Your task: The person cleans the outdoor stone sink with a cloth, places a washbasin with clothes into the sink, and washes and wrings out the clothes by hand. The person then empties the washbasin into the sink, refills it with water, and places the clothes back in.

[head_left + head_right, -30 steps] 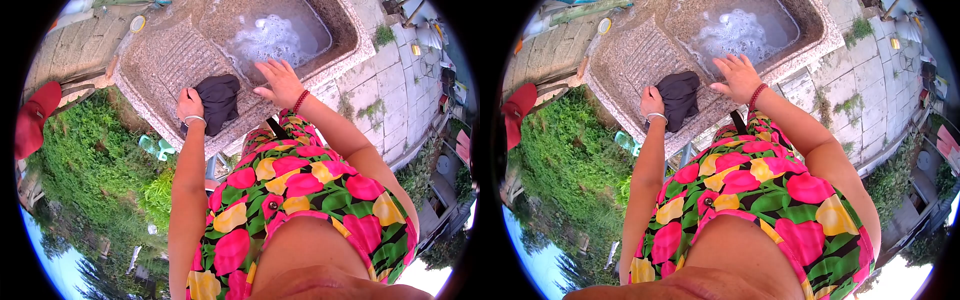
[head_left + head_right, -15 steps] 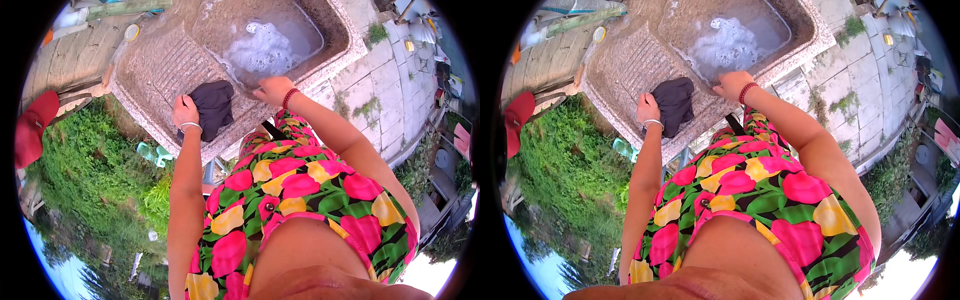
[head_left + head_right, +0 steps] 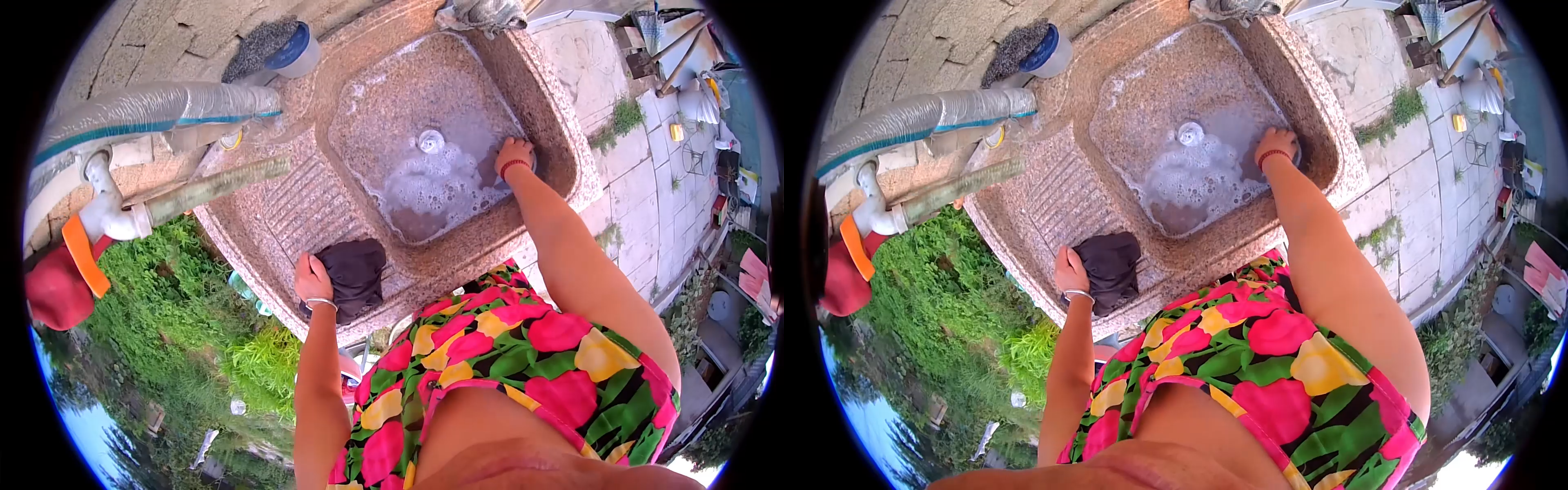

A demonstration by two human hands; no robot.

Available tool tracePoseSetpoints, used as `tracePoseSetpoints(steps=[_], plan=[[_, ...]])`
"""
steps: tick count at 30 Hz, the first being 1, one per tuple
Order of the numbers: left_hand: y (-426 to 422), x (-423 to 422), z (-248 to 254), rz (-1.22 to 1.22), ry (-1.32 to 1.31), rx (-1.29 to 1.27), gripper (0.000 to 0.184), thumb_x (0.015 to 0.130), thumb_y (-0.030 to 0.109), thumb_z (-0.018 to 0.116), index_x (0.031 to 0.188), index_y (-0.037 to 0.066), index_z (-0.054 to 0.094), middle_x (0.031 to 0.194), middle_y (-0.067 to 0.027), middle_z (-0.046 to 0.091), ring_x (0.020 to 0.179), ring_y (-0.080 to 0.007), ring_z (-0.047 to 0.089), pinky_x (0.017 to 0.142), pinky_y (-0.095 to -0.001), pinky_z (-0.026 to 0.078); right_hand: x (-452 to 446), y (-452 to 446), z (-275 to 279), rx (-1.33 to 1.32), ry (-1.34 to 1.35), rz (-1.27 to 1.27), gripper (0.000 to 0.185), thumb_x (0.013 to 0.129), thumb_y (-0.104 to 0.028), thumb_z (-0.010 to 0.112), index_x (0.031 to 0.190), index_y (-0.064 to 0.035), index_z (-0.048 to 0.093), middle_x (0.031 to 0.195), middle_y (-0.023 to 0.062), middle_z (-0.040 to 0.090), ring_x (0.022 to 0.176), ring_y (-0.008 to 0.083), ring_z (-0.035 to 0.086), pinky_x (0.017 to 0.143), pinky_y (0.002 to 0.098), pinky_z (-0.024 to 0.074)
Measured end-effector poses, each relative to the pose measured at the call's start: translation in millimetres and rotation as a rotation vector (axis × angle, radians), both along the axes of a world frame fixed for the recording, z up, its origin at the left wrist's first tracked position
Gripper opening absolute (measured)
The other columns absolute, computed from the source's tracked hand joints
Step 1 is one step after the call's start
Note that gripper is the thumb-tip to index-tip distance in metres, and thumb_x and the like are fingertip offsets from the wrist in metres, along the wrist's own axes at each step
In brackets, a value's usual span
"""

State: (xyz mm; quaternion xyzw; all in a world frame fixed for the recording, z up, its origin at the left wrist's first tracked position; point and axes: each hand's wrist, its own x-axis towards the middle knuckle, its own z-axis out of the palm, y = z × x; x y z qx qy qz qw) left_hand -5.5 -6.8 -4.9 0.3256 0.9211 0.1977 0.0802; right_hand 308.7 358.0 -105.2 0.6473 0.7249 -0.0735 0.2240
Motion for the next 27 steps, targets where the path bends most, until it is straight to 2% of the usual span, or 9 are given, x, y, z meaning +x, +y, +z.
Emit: tracePoseSetpoints(steps=[3,6,8,10,12,14,18,24,27], plan=[[2,2,-2,0.012,0.036,-0.008,0.028,0.091,0.025,0.047,0.100,0.003,0.062,0.092,-0.0196,0.063,0.082,-0.0400,0.060,0.071,-0.0448,0.047,14,-21,-71,-0.546,-0.052,0.183,0.051,0.082,-0.039,0.061,0.117,-0.0017,0.056,0.123,0.0164,0.058,0.096,0.0308,0.063,0.088,0.0402,0.0495],[4,6,1,0.044,0.038,-0.016,0.027,0.091,0.024,0.047,0.100,0.004,0.062,0.091,-0.0187,0.063,0.082,-0.0395,0.060,0.071,-0.0444,0.048,-32,-13,-4,-1.160,0.125,0.253,0.050,0.079,-0.042,0.066,0.110,-0.0027,0.062,0.108,0.0160,0.065,0.087,0.0283,0.064,0.080,0.0366,0.0515],[3,6,2,0.068,0.002,-0.025,0.028,0.091,0.025,0.047,0.100,0.004,0.062,0.091,-0.0186,0.063,0.083,-0.0395,0.060,0.071,-0.0444,0.048,-44,-5,22,-1.073,0.788,-0.326,0.041,0.079,-0.034,0.068,0.105,-0.0030,0.064,0.095,0.0173,0.066,0.083,0.0267,0.064,0.075,0.0345,0.0511],[2,5,-1,0.059,0.033,-0.035,0.028,0.091,0.026,0.046,0.100,0.004,0.062,0.091,-0.0182,0.063,0.083,-0.0393,0.060,0.071,-0.0443,0.048,-57,35,54,-0.154,0.873,0.267,0.039,0.077,-0.029,0.067,0.106,-0.0027,0.061,0.092,0.0159,0.063,0.081,0.0290,0.063,0.073,0.0369,0.0508],[0,3,-4,0.049,0.067,-0.041,0.029,0.091,0.027,0.046,0.100,0.004,0.062,0.091,-0.0179,0.063,0.083,-0.0390,0.060,0.071,-0.0443,0.048,-66,84,111,0.355,1.184,0.340,0.032,0.074,-0.015,0.069,0.104,-0.0072,0.061,0.097,0.0139,0.062,0.087,0.0302,0.061,0.077,0.0391,0.0503],[1,2,-3,0.083,0.034,-0.064,0.032,0.092,0.030,0.046,0.101,0.004,0.063,0.093,-0.0186,0.064,0.084,-0.0394,0.061,0.072,-0.0447,0.048,-72,130,163,0.888,0.943,0.504,0.034,0.072,-0.015,0.071,0.104,-0.0095,0.062,0.099,0.0136,0.061,0.091,0.0293,0.061,0.079,0.0396,0.0494],[6,4,4,0.116,-0.022,-0.135,0.035,0.092,0.034,0.046,0.103,0.005,0.063,0.096,-0.0191,0.065,0.086,-0.0396,0.061,0.074,-0.0451,0.049,-60,203,149,0.775,0.759,0.490,0.025,0.072,-0.015,0.070,0.095,-0.0083,0.062,0.095,0.0128,0.062,0.090,0.0277,0.061,0.078,0.0391,0.0490],[-1,3,-8,0.111,0.057,-0.103,0.032,0.091,0.032,0.045,0.102,0.007,0.063,0.095,-0.0177,0.065,0.085,-0.0394,0.061,0.072,-0.0451,0.049,-42,230,152,0.705,1.513,0.101,0.015,0.082,-0.011,0.065,0.089,-0.0023,0.055,0.074,0.0054,0.060,0.061,0.0136,0.055,0.061,0.0263,0.0462],[1,3,-1,0.112,0.045,-0.106,0.033,0.091,0.032,0.046,0.102,0.007,0.063,0.095,-0.0181,0.065,0.085,-0.0397,0.061,0.072,-0.0452,0.049,-43,194,220,0.705,1.855,0.058,0.013,0.083,-0.003,0.062,0.091,-0.0021,0.052,0.081,0.0015,0.056,0.069,0.0061,0.049,0.062,0.0211,0.0415]])
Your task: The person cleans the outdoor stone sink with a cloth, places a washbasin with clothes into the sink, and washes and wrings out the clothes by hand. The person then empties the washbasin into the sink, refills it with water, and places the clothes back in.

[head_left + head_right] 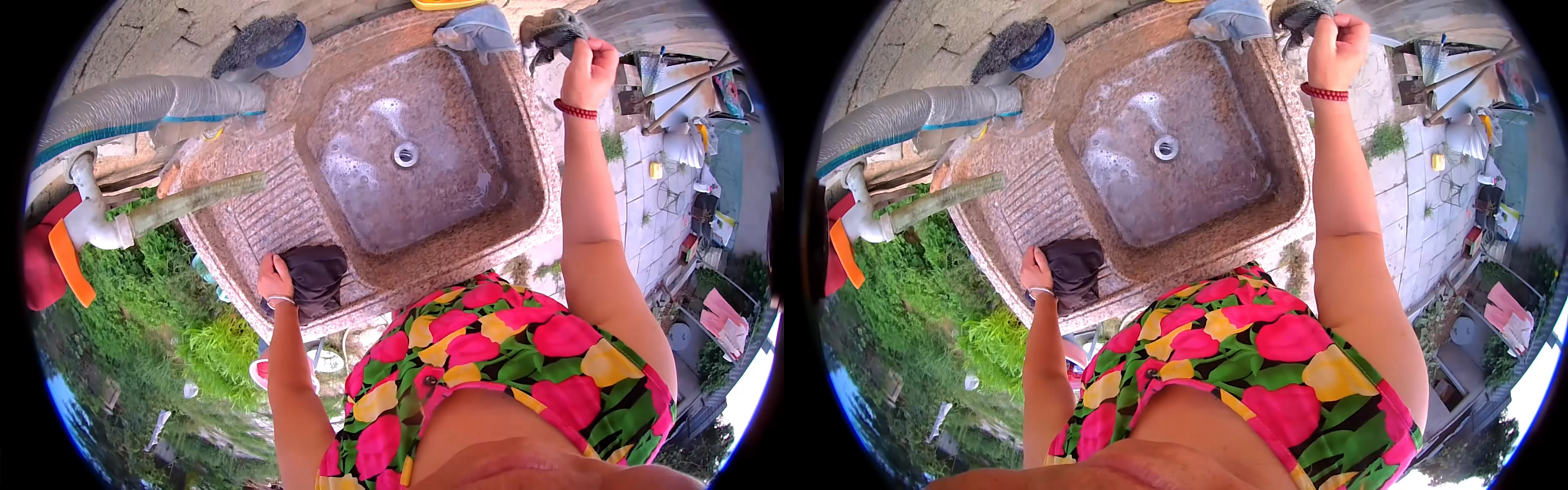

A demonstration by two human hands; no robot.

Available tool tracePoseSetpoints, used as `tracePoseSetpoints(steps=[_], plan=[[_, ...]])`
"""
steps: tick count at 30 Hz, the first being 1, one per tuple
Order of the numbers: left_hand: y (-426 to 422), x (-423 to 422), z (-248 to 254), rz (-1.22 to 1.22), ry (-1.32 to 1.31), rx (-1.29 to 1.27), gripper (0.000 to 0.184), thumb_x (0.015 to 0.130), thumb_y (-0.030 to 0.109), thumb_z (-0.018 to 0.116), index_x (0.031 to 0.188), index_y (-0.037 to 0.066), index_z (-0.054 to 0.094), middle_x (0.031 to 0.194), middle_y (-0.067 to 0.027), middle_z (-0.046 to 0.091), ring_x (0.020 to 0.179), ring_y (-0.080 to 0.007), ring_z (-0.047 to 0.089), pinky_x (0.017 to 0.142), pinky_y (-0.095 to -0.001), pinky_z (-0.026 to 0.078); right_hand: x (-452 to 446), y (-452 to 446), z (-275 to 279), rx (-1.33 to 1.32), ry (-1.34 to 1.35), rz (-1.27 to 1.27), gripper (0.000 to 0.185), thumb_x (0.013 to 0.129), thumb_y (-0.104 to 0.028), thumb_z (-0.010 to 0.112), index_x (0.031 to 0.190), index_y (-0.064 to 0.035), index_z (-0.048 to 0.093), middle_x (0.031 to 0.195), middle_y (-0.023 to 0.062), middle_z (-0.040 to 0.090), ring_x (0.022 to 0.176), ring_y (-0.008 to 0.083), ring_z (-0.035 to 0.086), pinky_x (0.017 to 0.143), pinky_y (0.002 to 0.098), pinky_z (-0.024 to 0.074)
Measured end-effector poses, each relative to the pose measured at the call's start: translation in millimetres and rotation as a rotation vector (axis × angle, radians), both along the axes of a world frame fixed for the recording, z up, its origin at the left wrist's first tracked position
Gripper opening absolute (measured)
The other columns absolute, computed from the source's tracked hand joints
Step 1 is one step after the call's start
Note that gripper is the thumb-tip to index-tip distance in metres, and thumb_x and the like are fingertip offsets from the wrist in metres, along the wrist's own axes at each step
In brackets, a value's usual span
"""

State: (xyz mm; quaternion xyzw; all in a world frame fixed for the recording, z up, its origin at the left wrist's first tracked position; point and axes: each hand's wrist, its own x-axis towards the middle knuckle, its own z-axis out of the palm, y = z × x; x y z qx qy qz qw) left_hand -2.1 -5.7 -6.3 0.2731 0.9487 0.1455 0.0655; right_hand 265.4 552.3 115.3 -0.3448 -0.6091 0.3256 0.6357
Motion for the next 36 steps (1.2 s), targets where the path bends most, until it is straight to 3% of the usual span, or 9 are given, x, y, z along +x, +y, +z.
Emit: tracePoseSetpoints(steps=[5,11,13,14,17,18,25,31,36], plan=[[-1,0,-1,-0.005,0.028,0.012,0.031,0.091,0.032,0.046,0.099,0.007,0.063,0.091,-0.0180,0.064,0.082,-0.0402,0.061,0.070,-0.0460,0.048,-15,-55,-2,-0.580,0.331,0.309,0.013,0.086,0.001,0.052,0.097,-0.0056,0.055,0.088,0.0044,0.060,0.077,0.0126,0.056,0.062,0.0272,0.0472],[6,4,5,-0.009,0.006,0.056,0.027,0.092,0.030,0.047,0.094,0.008,0.062,0.087,-0.0179,0.063,0.079,-0.0405,0.060,0.067,-0.0464,0.048,-66,-41,-136,-0.916,0.341,0.264,0.027,0.085,0.005,0.049,0.108,-0.0069,0.057,0.102,0.0084,0.056,0.089,0.0215,0.056,0.073,0.0453,0.0547],[5,4,7,-0.012,0.010,0.051,0.027,0.091,0.028,0.048,0.096,0.006,0.062,0.088,-0.0177,0.064,0.080,-0.0395,0.060,0.070,-0.0448,0.048,-85,-25,-178,-0.919,0.197,0.163,0.029,0.085,0.003,0.048,0.111,-0.0065,0.058,0.104,0.0099,0.059,0.091,0.0196,0.059,0.074,0.0382,0.0561],[3,4,2,-0.017,0.027,0.061,0.027,0.091,0.028,0.048,0.097,0.006,0.062,0.089,-0.0176,0.064,0.081,-0.0392,0.061,0.071,-0.0443,0.048,-94,-20,-197,-0.873,0.114,0.161,0.032,0.083,-0.004,0.055,0.115,-0.0059,0.059,0.105,0.0099,0.059,0.093,0.0198,0.059,0.074,0.0353,0.0553],[2,5,4,0.018,-0.016,0.039,0.028,0.090,0.027,0.049,0.099,0.004,0.063,0.092,-0.0182,0.064,0.084,-0.0384,0.061,0.074,-0.0429,0.049,-124,-11,-254,-0.563,-0.777,0.000,0.067,0.070,-0.027,0.073,0.128,-0.0032,0.049,0.128,0.0197,0.047,0.117,0.0322,0.048,0.097,0.0385,0.0421],[3,5,7,0.037,-0.032,0.019,0.028,0.090,0.027,0.049,0.099,0.004,0.063,0.093,-0.0185,0.064,0.084,-0.0384,0.061,0.075,-0.0429,0.049,-138,-17,-262,-0.522,-0.854,-0.002,0.070,0.067,-0.027,0.074,0.127,-0.0021,0.047,0.137,0.0230,0.037,0.123,0.0378,0.040,0.102,0.0419,0.0365],[6,3,5,0.029,-0.033,-0.015,0.028,0.090,0.027,0.049,0.099,0.004,0.063,0.090,-0.0187,0.064,0.081,-0.0387,0.061,0.072,-0.0436,0.049,-217,-103,-256,-0.439,-0.743,-0.203,0.060,0.068,-0.015,0.070,0.122,-0.0040,0.046,0.132,0.0190,0.038,0.118,0.0402,0.038,0.101,0.0448,0.0349],[10,3,6,0.014,-0.003,-0.008,0.026,0.090,0.027,0.049,0.097,0.005,0.063,0.087,-0.0178,0.064,0.078,-0.0391,0.061,0.069,-0.0441,0.048,-242,-211,-236,-0.173,-1.036,0.460,0.053,0.068,-0.016,0.071,0.117,-0.0141,0.052,0.130,0.0107,0.043,0.118,0.0314,0.041,0.097,0.0426,0.0369],[10,3,6,0.025,-0.005,-0.007,0.027,0.090,0.027,0.049,0.097,0.005,0.063,0.087,-0.0180,0.064,0.079,-0.0390,0.061,0.069,-0.0441,0.048,-148,-255,-234,0.154,-1.059,1.040,0.041,0.066,-0.010,0.069,0.105,-0.0130,0.058,0.123,0.0078,0.048,0.117,0.0277,0.043,0.093,0.0407,0.0398]])
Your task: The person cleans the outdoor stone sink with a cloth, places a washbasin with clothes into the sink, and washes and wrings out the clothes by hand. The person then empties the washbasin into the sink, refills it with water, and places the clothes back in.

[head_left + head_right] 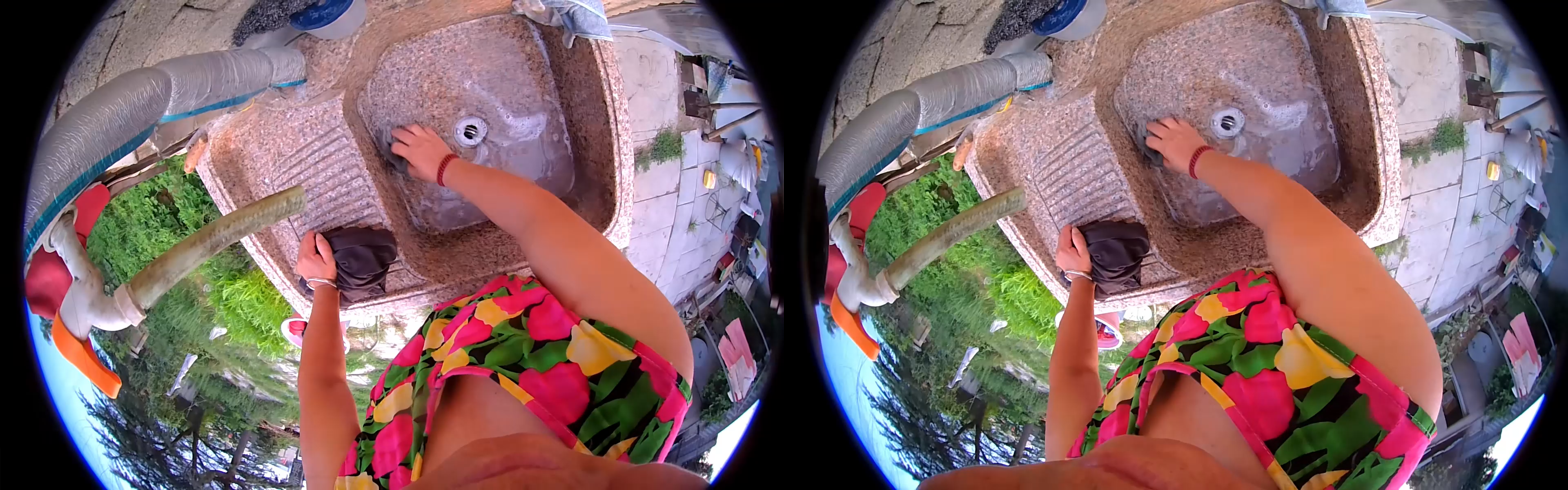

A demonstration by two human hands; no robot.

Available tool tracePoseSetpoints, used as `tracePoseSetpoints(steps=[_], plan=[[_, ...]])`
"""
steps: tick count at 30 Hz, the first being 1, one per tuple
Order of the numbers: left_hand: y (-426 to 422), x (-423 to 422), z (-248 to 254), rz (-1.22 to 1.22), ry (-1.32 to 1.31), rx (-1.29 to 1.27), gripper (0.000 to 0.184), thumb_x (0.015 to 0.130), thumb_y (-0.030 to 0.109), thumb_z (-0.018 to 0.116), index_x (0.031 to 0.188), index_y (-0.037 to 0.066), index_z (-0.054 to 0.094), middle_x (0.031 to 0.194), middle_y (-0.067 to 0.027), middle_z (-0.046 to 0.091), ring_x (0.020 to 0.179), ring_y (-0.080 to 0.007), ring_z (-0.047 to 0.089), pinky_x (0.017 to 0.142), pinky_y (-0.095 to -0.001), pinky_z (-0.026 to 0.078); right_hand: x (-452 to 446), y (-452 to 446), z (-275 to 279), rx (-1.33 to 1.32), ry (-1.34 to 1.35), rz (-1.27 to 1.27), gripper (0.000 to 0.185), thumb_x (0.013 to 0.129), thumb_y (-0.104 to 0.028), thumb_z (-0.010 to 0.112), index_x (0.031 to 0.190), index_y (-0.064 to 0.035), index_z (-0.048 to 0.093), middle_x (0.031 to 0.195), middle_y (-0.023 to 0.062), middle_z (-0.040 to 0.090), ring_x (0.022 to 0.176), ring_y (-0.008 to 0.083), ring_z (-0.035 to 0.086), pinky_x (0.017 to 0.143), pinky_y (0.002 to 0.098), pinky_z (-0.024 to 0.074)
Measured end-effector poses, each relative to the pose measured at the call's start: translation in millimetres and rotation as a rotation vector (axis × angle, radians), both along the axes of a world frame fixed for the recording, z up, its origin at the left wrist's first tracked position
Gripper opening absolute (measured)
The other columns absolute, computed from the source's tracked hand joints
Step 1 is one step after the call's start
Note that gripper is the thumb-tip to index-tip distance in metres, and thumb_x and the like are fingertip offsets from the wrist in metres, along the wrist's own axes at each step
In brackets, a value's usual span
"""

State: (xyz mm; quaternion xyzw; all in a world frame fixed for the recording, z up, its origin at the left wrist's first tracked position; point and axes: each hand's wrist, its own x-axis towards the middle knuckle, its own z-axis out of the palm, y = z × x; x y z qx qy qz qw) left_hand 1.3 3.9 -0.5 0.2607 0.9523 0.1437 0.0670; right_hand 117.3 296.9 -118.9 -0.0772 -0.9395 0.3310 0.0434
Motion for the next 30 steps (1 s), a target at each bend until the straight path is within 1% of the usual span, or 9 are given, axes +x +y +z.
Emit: tracePoseSetpoints(steps=[3,6,10,13,16,21,22,29,30], plan=[[3,1,3,0.008,-0.021,0.017,0.027,0.090,0.027,0.049,0.097,0.005,0.063,0.088,-0.0182,0.064,0.079,-0.0388,0.061,0.069,-0.0437,0.048,73,-24,-4,-0.059,-0.165,0.344,0.035,0.065,-0.005,0.066,0.099,-0.0120,0.061,0.116,0.0073,0.053,0.113,0.0264,0.046,0.087,0.0385,0.0445],[1,0,1,0.002,-0.016,0.017,0.027,0.090,0.026,0.049,0.096,0.005,0.064,0.088,-0.0183,0.064,0.080,-0.0387,0.061,0.070,-0.0433,0.048,84,10,14,-0.154,-0.337,0.194,0.033,0.065,-0.001,0.063,0.096,-0.0113,0.062,0.110,0.0070,0.056,0.104,0.0265,0.051,0.086,0.0374,0.0465],[0,0,-1,-0.002,0.009,0.025,0.027,0.090,0.026,0.049,0.096,0.004,0.064,0.087,-0.0186,0.064,0.080,-0.0387,0.061,0.070,-0.0433,0.048,44,150,39,0.344,0.196,-0.310,0.037,0.066,0.001,0.060,0.101,-0.0112,0.061,0.113,0.0099,0.057,0.101,0.0318,0.054,0.088,0.0390,0.0465],[0,0,-2,-0.013,0.015,0.032,0.027,0.090,0.026,0.049,0.096,0.004,0.063,0.087,-0.0190,0.064,0.079,-0.0392,0.061,0.069,-0.0436,0.048,29,239,45,0.827,-0.090,-0.493,0.026,0.079,-0.008,0.052,0.103,-0.0106,0.062,0.125,0.0086,0.050,0.112,0.0272,0.048,0.094,0.0405,0.0417],[-3,-2,-3,-0.010,-0.036,-0.024,0.033,0.092,0.030,0.047,0.103,0.004,0.063,0.093,-0.0206,0.064,0.083,-0.0406,0.061,0.071,-0.0447,0.048,52,251,8,0.959,-0.417,-0.321,0.023,0.083,-0.014,0.049,0.100,-0.0075,0.062,0.126,0.0084,0.047,0.116,0.0244,0.044,0.095,0.0388,0.0401],[-5,-3,-1,-0.014,-0.050,-0.031,0.036,0.092,0.033,0.046,0.105,0.003,0.063,0.096,-0.0209,0.065,0.085,-0.0409,0.061,0.073,-0.0446,0.048,113,202,-3,0.879,-0.502,-0.336,0.022,0.083,-0.015,0.050,0.097,-0.0056,0.065,0.118,0.0101,0.049,0.113,0.0261,0.045,0.087,0.0366,0.0443],[1,-1,0,-0.039,0.009,0.036,0.026,0.090,0.026,0.048,0.094,0.005,0.062,0.085,-0.0174,0.063,0.077,-0.0382,0.060,0.068,-0.0439,0.047,124,187,-1,0.796,-0.581,-0.377,0.021,0.083,-0.014,0.050,0.096,-0.0058,0.064,0.116,0.0105,0.049,0.111,0.0275,0.046,0.086,0.0368,0.0455],[3,0,4,-0.034,0.009,0.018,0.023,0.090,0.026,0.048,0.093,0.007,0.061,0.083,-0.0160,0.062,0.076,-0.0374,0.060,0.067,-0.0436,0.047,221,78,-20,0.353,-1.005,-0.596,0.021,0.084,-0.006,0.049,0.101,-0.0007,0.060,0.112,0.0194,0.052,0.103,0.0381,0.054,0.082,0.0402,0.0517],[2,-1,4,-0.044,0.007,0.036,0.023,0.089,0.025,0.049,0.092,0.007,0.061,0.083,-0.0160,0.062,0.076,-0.0374,0.060,0.067,-0.0438,0.048,249,60,-63,0.197,-1.086,-0.737,0.025,0.084,-0.009,0.050,0.105,-0.0007,0.060,0.117,0.0205,0.051,0.106,0.0395,0.053,0.083,0.0410,0.0513]])
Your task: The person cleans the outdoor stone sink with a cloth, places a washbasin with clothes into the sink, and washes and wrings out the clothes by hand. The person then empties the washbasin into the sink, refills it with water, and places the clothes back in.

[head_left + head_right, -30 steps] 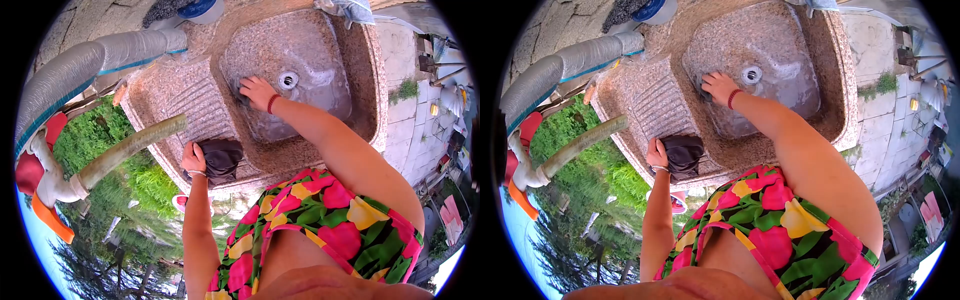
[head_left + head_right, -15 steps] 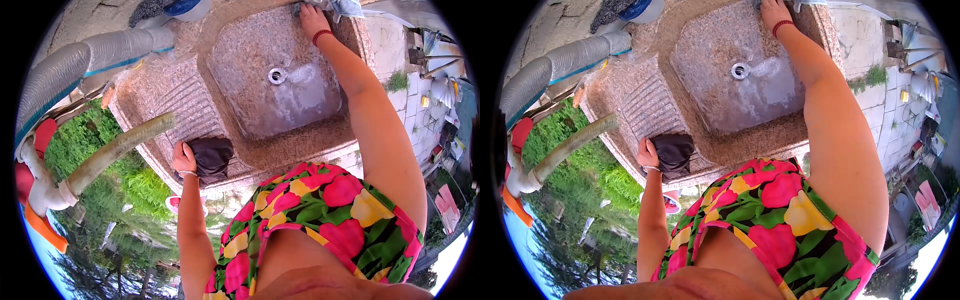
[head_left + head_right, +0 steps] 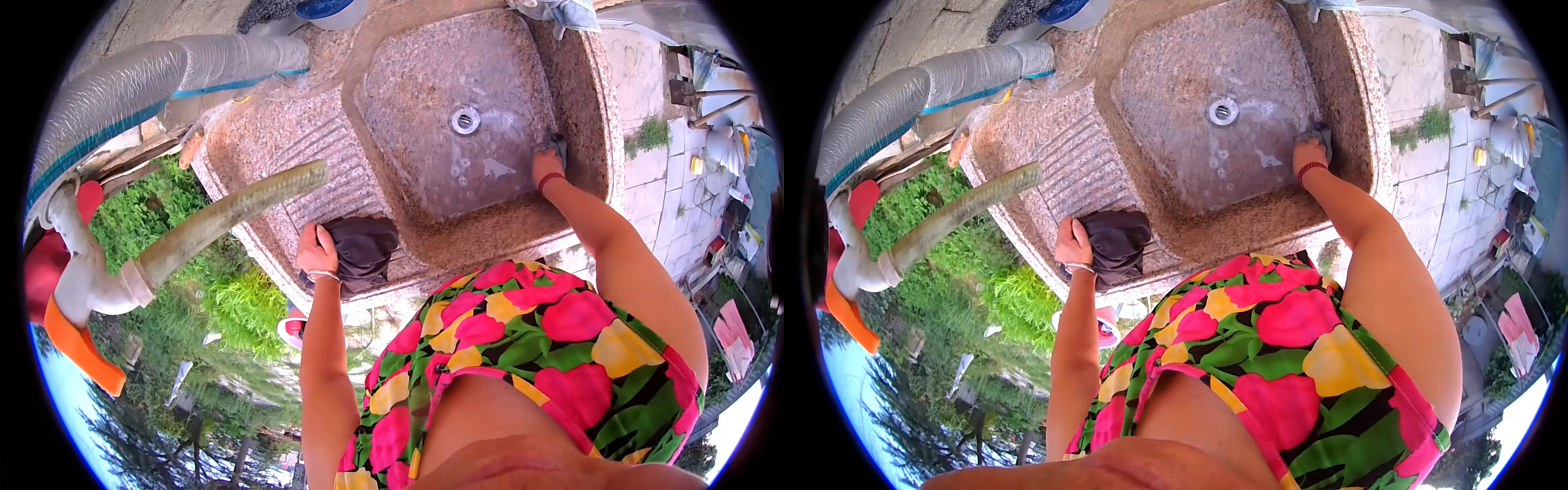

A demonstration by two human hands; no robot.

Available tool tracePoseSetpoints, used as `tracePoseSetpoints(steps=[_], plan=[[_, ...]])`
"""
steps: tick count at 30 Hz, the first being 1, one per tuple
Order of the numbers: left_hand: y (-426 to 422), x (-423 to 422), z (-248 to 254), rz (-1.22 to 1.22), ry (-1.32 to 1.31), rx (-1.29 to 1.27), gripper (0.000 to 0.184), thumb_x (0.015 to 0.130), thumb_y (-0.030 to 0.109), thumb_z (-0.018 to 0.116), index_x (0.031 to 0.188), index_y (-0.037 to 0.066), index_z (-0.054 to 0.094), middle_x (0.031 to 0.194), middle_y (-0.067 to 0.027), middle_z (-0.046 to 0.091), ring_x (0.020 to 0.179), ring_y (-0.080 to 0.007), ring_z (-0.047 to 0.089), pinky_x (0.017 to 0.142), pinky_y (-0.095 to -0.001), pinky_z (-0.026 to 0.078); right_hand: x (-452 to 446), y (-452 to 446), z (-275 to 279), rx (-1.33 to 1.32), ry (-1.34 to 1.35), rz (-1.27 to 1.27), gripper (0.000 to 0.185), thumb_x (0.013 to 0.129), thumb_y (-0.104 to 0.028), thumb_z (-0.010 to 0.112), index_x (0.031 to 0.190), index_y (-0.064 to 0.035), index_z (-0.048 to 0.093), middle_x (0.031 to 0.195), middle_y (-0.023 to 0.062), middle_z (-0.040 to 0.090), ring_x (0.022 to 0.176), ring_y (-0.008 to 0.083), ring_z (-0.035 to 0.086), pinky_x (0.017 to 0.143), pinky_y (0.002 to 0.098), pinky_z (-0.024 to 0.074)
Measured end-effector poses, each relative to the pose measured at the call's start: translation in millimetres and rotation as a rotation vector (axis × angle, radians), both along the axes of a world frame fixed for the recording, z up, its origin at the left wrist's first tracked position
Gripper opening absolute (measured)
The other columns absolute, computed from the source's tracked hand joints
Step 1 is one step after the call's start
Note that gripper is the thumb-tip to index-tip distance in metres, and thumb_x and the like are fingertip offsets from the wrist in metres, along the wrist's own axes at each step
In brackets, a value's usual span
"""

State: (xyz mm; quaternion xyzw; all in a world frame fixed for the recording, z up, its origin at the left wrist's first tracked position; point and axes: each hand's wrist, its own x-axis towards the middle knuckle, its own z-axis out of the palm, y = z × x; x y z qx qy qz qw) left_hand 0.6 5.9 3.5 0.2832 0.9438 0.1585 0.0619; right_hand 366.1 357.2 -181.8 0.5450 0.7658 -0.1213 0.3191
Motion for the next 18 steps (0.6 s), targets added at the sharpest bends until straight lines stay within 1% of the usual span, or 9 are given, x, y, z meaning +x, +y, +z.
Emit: tracePoseSetpoints(steps=[2,4,5,6,9,12,15,16,18], plan=[[-3,0,-3,-0.009,0.026,0.017,0.023,0.089,0.025,0.049,0.092,0.007,0.061,0.084,-0.0160,0.063,0.076,-0.0375,0.060,0.067,-0.0439,0.048,2,-26,-8,-0.050,-0.071,-0.171,0.029,0.082,-0.014,0.052,0.106,-0.0004,0.061,0.122,0.0218,0.053,0.109,0.0389,0.055,0.084,0.0416,0.0510],[-1,0,-4,-0.008,0.021,0.010,0.023,0.089,0.026,0.049,0.094,0.007,0.062,0.086,-0.0161,0.063,0.077,-0.0375,0.060,0.068,-0.0439,0.048,-36,-46,4,-0.241,-0.124,0.126,0.029,0.079,-0.018,0.055,0.098,-0.0003,0.066,0.112,0.0214,0.060,0.102,0.0347,0.061,0.082,0.0416,0.0517],[-3,1,-5,-0.006,0.012,0.004,0.024,0.089,0.026,0.049,0.095,0.007,0.062,0.086,-0.0161,0.063,0.077,-0.0374,0.060,0.068,-0.0439,0.048,-46,-53,-14,-0.455,-0.122,0.394,0.028,0.078,-0.020,0.057,0.093,-0.0005,0.069,0.104,0.0207,0.065,0.096,0.0326,0.064,0.080,0.0417,0.0522],[-4,0,-6,-0.005,0.007,-0.003,0.024,0.089,0.026,0.049,0.095,0.007,0.062,0.086,-0.0162,0.063,0.078,-0.0374,0.060,0.068,-0.0439,0.048,-83,-59,27,-0.534,0.079,0.546,0.025,0.074,-0.019,0.057,0.086,-0.0019,0.071,0.091,0.0202,0.068,0.087,0.0330,0.066,0.077,0.0417,0.0526],[-2,0,-6,0.004,0.004,0.001,0.026,0.089,0.026,0.049,0.096,0.006,0.062,0.087,-0.0165,0.063,0.078,-0.0376,0.060,0.068,-0.0438,0.048,-143,-95,25,-0.581,0.324,0.186,0.029,0.068,-0.021,0.064,0.093,-0.0063,0.068,0.092,0.0199,0.066,0.088,0.0360,0.064,0.078,0.0403,0.0517],[-6,-2,-9,-0.027,0.020,0.012,0.025,0.090,0.027,0.049,0.096,0.006,0.062,0.087,-0.0167,0.063,0.078,-0.0381,0.060,0.068,-0.0440,0.048,-182,-95,83,-0.516,0.745,0.047,0.028,0.064,-0.022,0.066,0.085,-0.0045,0.064,0.085,0.0219,0.064,0.083,0.0393,0.062,0.075,0.0430,0.0505],[-5,-2,-7,-0.043,0.032,-0.005,0.025,0.090,0.027,0.049,0.096,0.006,0.061,0.087,-0.0166,0.063,0.078,-0.0381,0.060,0.069,-0.0443,0.048,-170,-103,104,-0.623,0.717,0.319,0.026,0.064,-0.021,0.066,0.081,-0.0026,0.059,0.079,0.0226,0.062,0.081,0.0397,0.061,0.073,0.0449,0.0494],[-3,0,-5,-0.016,0.013,-0.022,0.025,0.090,0.027,0.048,0.095,0.006,0.061,0.087,-0.0164,0.063,0.078,-0.0380,0.060,0.068,-0.0443,0.048,-161,-111,99,-0.712,0.644,0.519,0.026,0.066,-0.019,0.066,0.086,-0.0024,0.060,0.083,0.0197,0.061,0.082,0.0381,0.061,0.074,0.0449,0.0497],[-3,2,-2,-0.001,-0.002,-0.016,0.024,0.090,0.027,0.048,0.095,0.006,0.061,0.087,-0.0161,0.063,0.078,-0.0380,0.060,0.068,-0.0444,0.048,-147,-148,80,-0.788,0.506,0.702,0.028,0.069,-0.018,0.064,0.093,-0.0037,0.061,0.095,0.0202,0.059,0.091,0.0381,0.060,0.078,0.0449,0.0492]])
